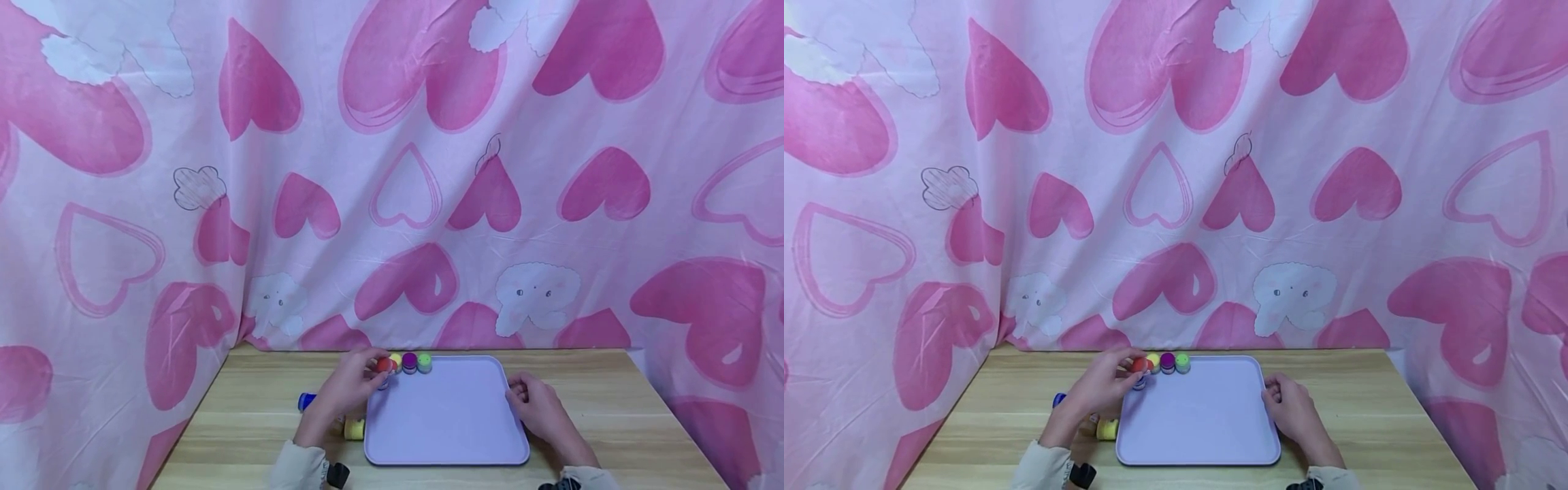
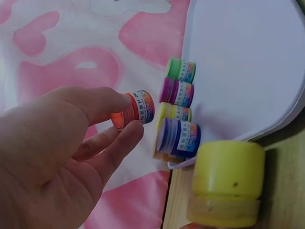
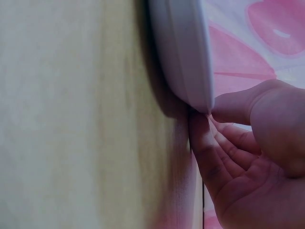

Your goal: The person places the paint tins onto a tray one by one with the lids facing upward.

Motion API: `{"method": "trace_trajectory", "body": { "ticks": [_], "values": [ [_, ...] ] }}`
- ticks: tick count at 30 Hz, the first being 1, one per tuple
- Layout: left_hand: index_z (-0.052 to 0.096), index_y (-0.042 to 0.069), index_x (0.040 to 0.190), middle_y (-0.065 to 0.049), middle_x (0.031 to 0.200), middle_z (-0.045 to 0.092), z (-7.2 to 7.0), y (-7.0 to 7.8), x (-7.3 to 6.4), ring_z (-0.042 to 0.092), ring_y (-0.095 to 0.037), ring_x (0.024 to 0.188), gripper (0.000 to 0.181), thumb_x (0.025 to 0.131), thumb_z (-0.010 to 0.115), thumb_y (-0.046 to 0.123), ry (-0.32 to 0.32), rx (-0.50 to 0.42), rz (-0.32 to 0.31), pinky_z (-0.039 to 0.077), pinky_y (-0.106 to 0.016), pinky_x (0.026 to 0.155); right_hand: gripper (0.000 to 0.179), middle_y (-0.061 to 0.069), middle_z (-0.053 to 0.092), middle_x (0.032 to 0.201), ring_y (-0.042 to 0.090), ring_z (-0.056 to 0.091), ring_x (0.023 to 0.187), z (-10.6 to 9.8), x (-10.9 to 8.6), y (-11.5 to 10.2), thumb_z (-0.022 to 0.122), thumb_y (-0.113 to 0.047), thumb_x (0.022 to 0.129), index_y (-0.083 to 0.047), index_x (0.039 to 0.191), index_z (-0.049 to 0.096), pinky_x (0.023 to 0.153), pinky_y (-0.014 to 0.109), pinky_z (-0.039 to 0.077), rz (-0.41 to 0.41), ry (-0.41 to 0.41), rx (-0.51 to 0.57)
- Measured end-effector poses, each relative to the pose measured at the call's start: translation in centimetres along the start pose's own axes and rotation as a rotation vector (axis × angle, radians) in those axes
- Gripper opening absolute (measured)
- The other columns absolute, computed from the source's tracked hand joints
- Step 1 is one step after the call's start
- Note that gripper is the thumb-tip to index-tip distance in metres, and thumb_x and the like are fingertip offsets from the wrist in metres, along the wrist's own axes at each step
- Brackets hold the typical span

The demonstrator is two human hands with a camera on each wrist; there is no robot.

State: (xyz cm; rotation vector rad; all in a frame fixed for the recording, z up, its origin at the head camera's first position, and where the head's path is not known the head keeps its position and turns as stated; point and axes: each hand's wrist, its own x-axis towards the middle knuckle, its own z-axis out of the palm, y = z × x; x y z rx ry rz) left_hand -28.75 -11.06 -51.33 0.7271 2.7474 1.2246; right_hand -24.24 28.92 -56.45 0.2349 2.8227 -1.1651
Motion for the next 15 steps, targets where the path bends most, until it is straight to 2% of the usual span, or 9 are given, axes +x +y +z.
{"method": "trace_trajectory", "body": {
  "ticks": [7,11,15],
  "values": [
    [0.071,0.003,0.134,-0.005,0.116,0.072,1.2,0.0,0.4,0.073,-0.012,0.098,0.036,0.1,0.078,0.012,0.02,0.073,0.068,0.065,-0.022,0.085,0.028,0.007,0.067,0.101,0.019,0.061,0.09,-0.1,-0.1,-0.2,0.066,-0.011,0.104,0.001,0.13,0.066,0.074,0.03,0.058,-0.01,0.012,-0.01],
    [0.074,0.005,0.128,-0.007,0.117,0.071,1.8,0.4,0.5,0.071,-0.014,0.098,0.031,0.099,0.08,0.015,0.021,0.145,0.079,0.064,-0.023,0.082,0.028,0.007,0.067,0.102,0.019,0.06,0.09,-0.1,-0.3,-0.4,0.067,-0.011,0.104,0.002,0.13,0.066,0.075,0.031,0.058,-0.012,0.012,-0.015],
    [0.076,0.007,0.125,-0.008,0.12,0.073,2.2,0.7,0.5,0.068,-0.019,0.105,0.029,0.099,0.081,0.018,0.044,0.228,0.083,0.064,-0.029,0.086,0.029,0.007,0.068,0.102,0.019,0.061,0.09,-0.1,-0.4,-0.4,0.067,-0.011,0.104,0.002,0.13,0.065,0.076,0.032,0.06,-0.011,0.009,-0.013]
  ]
}}
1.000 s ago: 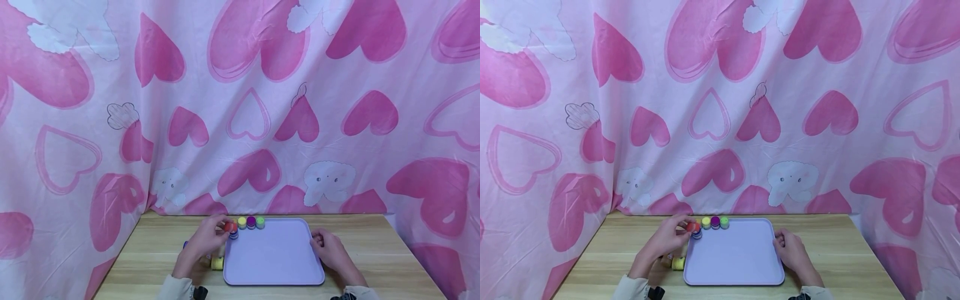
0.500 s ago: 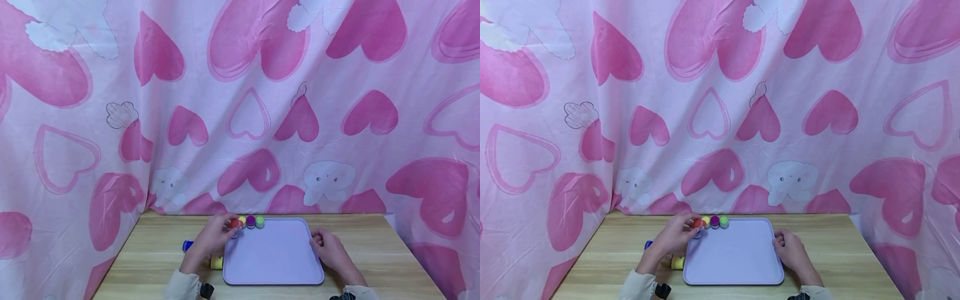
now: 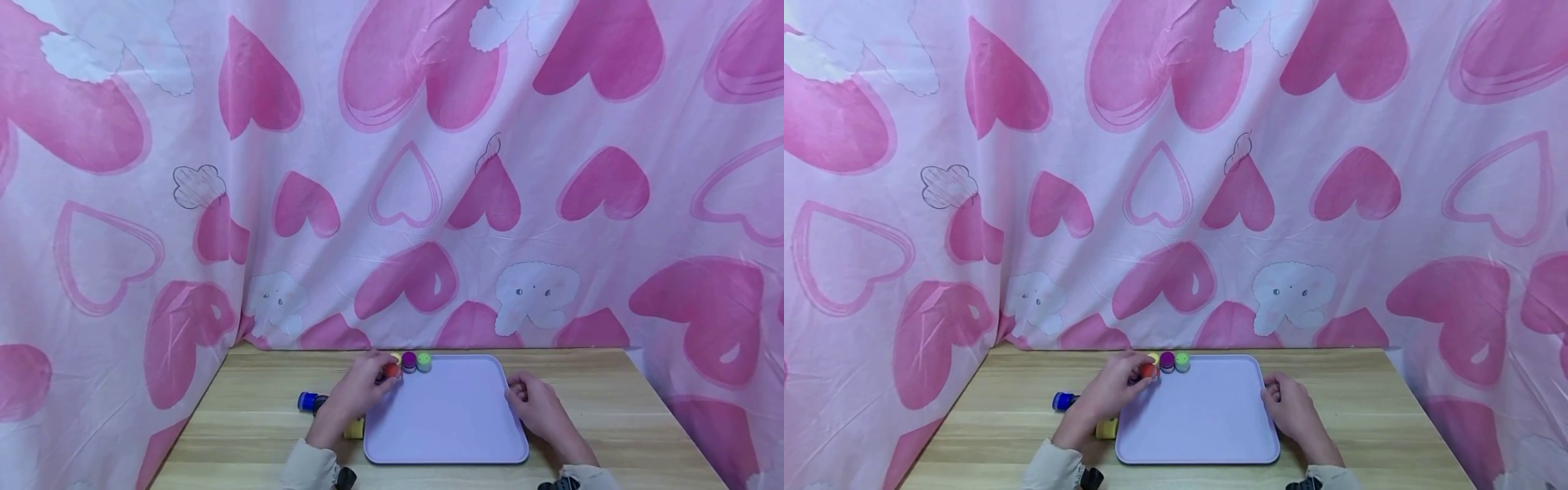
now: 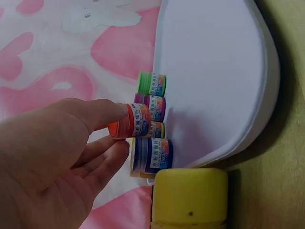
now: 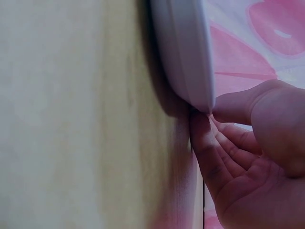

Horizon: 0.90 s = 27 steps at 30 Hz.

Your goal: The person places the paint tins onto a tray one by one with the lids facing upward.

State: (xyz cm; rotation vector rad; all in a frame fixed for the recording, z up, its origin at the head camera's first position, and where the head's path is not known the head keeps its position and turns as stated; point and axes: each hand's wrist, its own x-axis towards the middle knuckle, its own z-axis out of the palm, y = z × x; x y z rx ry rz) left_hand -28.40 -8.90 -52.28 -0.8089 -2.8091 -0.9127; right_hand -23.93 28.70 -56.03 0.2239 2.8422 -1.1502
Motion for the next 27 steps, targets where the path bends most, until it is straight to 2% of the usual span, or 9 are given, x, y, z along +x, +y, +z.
{"method": "trace_trajectory", "body": {
  "ticks": [5,13,22,27],
  "values": [
    [0.077,0.006,0.124,-0.01,0.119,0.074,0.5,0.0,0.1,0.067,-0.021,0.107,0.029,0.097,0.083,0.016,0.042,0.068,0.024,0.065,-0.034,0.09,0.029,0.007,0.068,0.102,0.019,0.061,0.09,0.1,0.1,0.0,0.067,-0.011,0.104,0.002,0.13,0.065,0.077,0.032,0.06,0.006,-0.005,0.006],
    [0.079,0.005,0.12,-0.012,0.116,0.075,1.1,0.2,0.2,0.069,-0.024,0.106,0.025,0.097,0.082,0.015,0.081,0.1,0.039,0.066,-0.037,0.091,0.026,0.007,0.068,0.101,0.019,0.061,0.09,0.1,0.0,0.1,0.067,-0.01,0.104,0.002,0.128,0.066,0.076,0.032,0.059,0.006,-0.001,0.012],
    [0.082,0.008,0.111,-0.009,0.109,0.073,1.7,0.2,0.1,0.065,-0.021,0.101,0.018,0.096,0.084,0.018,0.076,0.159,0.045,0.065,-0.036,0.09,0.021,0.007,0.069,0.101,0.019,0.062,0.089,0.1,0.0,0.1,0.067,-0.008,0.103,0.001,0.122,0.067,0.077,0.033,0.061,-0.001,-0.004,0.012],
    [0.081,0.009,0.108,-0.009,0.109,0.072,1.7,0.3,0.1,0.066,-0.023,0.103,0.018,0.092,0.087,0.015,0.079,0.157,0.038,0.064,-0.039,0.091,0.021,0.007,0.069,0.1,0.019,0.062,0.089,0.1,0.2,0.2,0.067,-0.009,0.103,0.001,0.121,0.068,0.077,0.033,0.061,-0.006,0.0,0.004]
  ]
}}
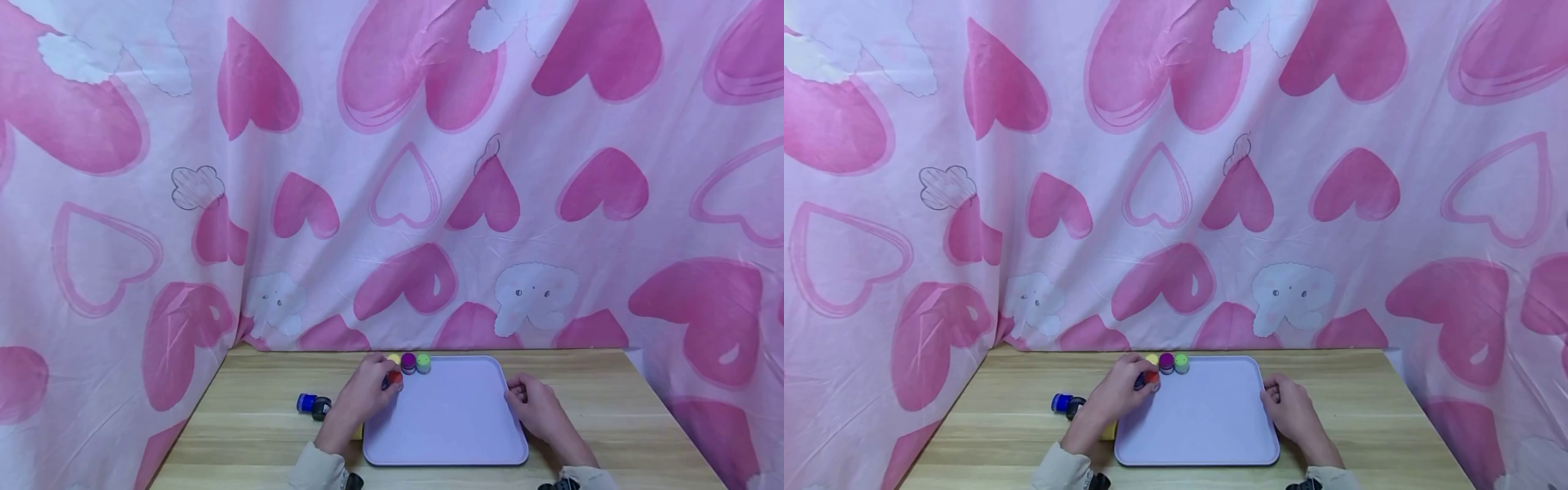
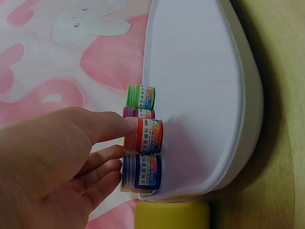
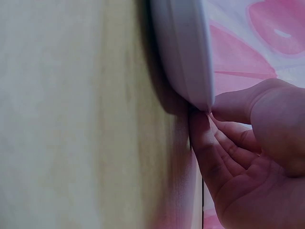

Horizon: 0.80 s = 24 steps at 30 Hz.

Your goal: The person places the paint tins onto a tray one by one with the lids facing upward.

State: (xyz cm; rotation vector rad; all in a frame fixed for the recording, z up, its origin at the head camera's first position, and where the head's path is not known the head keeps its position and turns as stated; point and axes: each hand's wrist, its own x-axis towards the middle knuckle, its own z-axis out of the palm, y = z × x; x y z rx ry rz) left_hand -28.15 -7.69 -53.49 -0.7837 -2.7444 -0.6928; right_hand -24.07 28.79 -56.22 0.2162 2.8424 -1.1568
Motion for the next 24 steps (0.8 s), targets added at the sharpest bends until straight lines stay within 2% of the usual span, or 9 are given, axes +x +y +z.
{"method": "trace_trajectory", "body": {
  "ticks": [7,17,24],
  "values": [
    [0.083,0.012,0.109,-0.007,0.107,0.072,0.17,0.14,-0.02,0.064,-0.022,0.101,0.017,0.092,0.086,0.015,0.014,0.025,0.011,0.064,-0.04,0.09,0.022,0.007,0.07,0.102,0.019,0.062,0.09,-0.07,0.09,0.03,0.068,-0.01,0.103,0.001,0.122,0.068,0.078,0.034,0.063,0.01,-0.008,-0.002],
    [0.082,0.016,0.111,-0.004,0.111,0.069,0.49,0.15,-0.18,0.063,-0.02,0.102,0.02,0.093,0.087,0.022,0.011,0.059,-0.082,0.065,-0.038,0.092,0.023,0.008,0.069,0.101,0.019,0.062,0.089,-0.07,-0.13,-0.08,0.069,-0.009,0.103,0.002,0.123,0.068,0.076,0.032,0.061,0.003,-0.004,0.001],
    [0.082,0.017,0.113,-0.003,0.113,0.069,0.47,0.23,-0.02,0.063,-0.019,0.104,0.023,0.092,0.089,0.023,0.0,0.06,-0.11,0.065,-0.038,0.092,0.024,0.008,0.069,0.103,0.019,0.062,0.091,-0.1,-0.13,-0.13,0.068,-0.009,0.103,0.002,0.125,0.067,0.078,0.034,0.063,0.014,-0.009,0.005]
  ]
}}
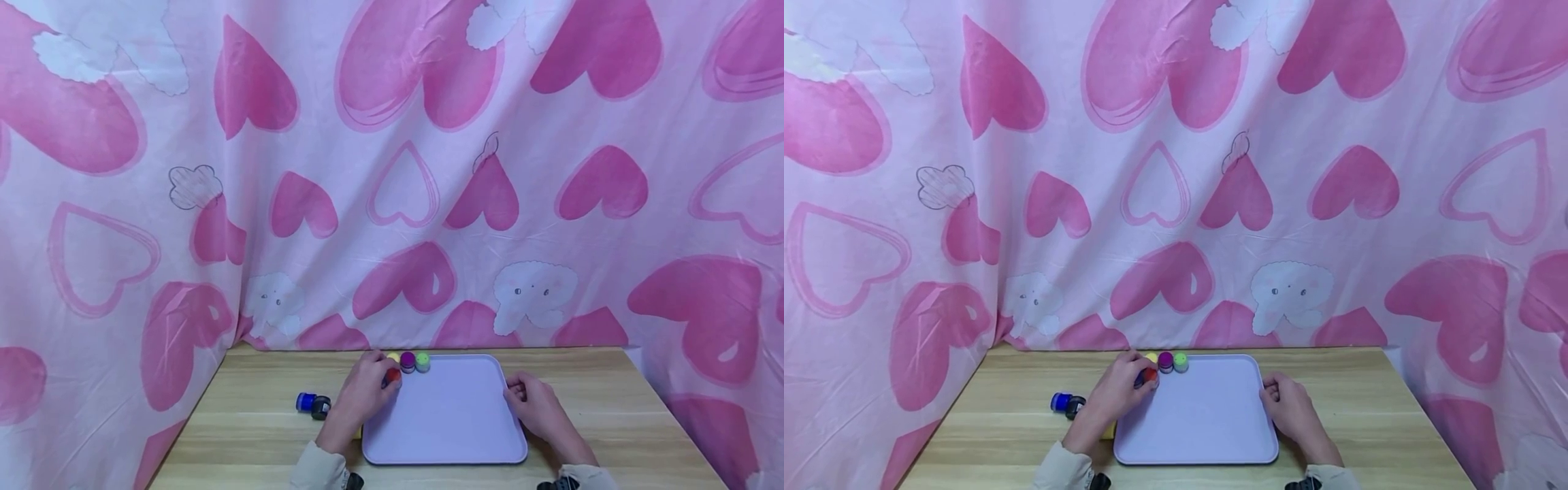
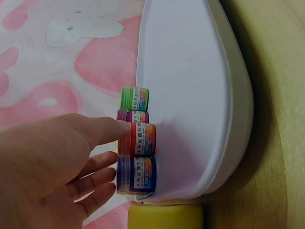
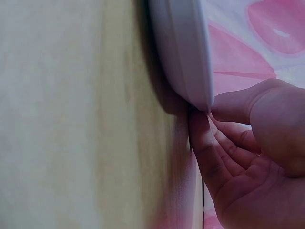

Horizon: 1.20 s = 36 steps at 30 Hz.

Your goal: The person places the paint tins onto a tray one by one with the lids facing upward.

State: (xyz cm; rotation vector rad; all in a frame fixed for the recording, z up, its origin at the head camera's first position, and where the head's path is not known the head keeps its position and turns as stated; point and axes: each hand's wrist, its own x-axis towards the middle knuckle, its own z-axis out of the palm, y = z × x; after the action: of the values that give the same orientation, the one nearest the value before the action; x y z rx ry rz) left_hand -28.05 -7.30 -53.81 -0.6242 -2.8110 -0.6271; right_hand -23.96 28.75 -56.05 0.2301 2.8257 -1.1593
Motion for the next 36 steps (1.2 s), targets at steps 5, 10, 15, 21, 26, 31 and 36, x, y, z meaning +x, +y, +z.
{"method": "trace_trajectory", "body": {
  "ticks": [5,10,15,21,26,31,36],
  "values": [
    [0.082,0.016,0.114,-0.004,0.115,0.071,-0.1,-0.1,0.0,0.065,-0.021,0.105,0.025,0.091,0.09,0.023,0.002,-0.004,0.01,0.065,-0.04,0.094,0.023,0.007,0.07,0.102,0.019,0.062,0.09,0.0,0.0,0.1,0.068,-0.009,0.103,0.002,0.124,0.068,0.079,0.035,0.063,-0.011,0.006,-0.007],
    [0.081,0.017,0.116,-0.005,0.12,0.072,-0.5,-0.3,-0.2,0.067,-0.022,0.112,0.026,0.093,0.088,0.024,-0.005,-0.044,0.01,0.064,-0.042,0.1,0.023,0.008,0.069,0.102,0.019,0.062,0.09,0.0,0.1,0.1,0.068,-0.009,0.103,0.001,0.124,0.068,0.079,0.035,0.063,-0.007,0.005,-0.007],
    [0.08,0.019,0.118,-0.002,0.125,0.072,-1.5,-0.6,-0.8,0.068,-0.021,0.117,0.022,0.097,0.083,0.023,-0.005,-0.125,-0.002,0.063,-0.041,0.103,0.022,0.008,0.069,0.102,0.019,0.061,0.09,0.0,0.1,0.1,0.067,-0.009,0.104,0.001,0.123,0.067,0.078,0.034,0.062,-0.006,-0.001,-0.007],
    [0.079,0.016,0.122,-0.003,0.126,0.073,-2.8,-1.2,-1.3,0.069,-0.021,0.119,0.022,0.1,0.08,0.02,-0.018,-0.14,-0.016,0.063,-0.042,0.103,0.023,0.008,0.069,0.103,0.02,0.062,0.091,0.0,0.2,0.2,0.067,-0.01,0.104,0.001,0.124,0.067,0.076,0.032,0.061,-0.001,-0.008,-0.008],
    [0.079,0.011,0.122,-0.009,0.128,0.073,-3.5,-1.8,-1.9,0.07,-0.026,0.12,0.023,0.099,0.079,0.015,-0.014,-0.154,-0.029,0.063,-0.045,0.102,0.023,0.008,0.068,0.102,0.02,0.061,0.09,-0.1,0.2,0.1,0.066,-0.01,0.105,0.002,0.125,0.067,0.076,0.032,0.06,-0.011,-0.005,-0.012],
    [0.079,0.014,0.123,-0.008,0.131,0.072,-3.9,-2.7,-2.8,0.069,-0.027,0.124,0.023,0.1,0.077,0.014,-0.026,-0.175,-0.054,0.062,-0.047,0.106,0.022,0.008,0.068,0.1,0.02,0.062,0.09,0.0,0.1,0.1,0.066,-0.01,0.104,0.002,0.123,0.067,0.075,0.031,0.06,-0.004,-0.008,-0.012],
    [0.079,0.015,0.125,-0.008,0.135,0.072,-4.5,-3.6,-3.7,0.068,-0.03,0.13,0.025,0.1,0.077,0.014,-0.02,-0.184,-0.072,0.06,-0.049,0.109,0.021,0.008,0.069,0.101,0.02,0.062,0.09,0.0,0.1,0.0,0.066,-0.009,0.104,0.002,0.122,0.068,0.076,0.032,0.059,-0.019,0.0,-0.022]
  ]
}}
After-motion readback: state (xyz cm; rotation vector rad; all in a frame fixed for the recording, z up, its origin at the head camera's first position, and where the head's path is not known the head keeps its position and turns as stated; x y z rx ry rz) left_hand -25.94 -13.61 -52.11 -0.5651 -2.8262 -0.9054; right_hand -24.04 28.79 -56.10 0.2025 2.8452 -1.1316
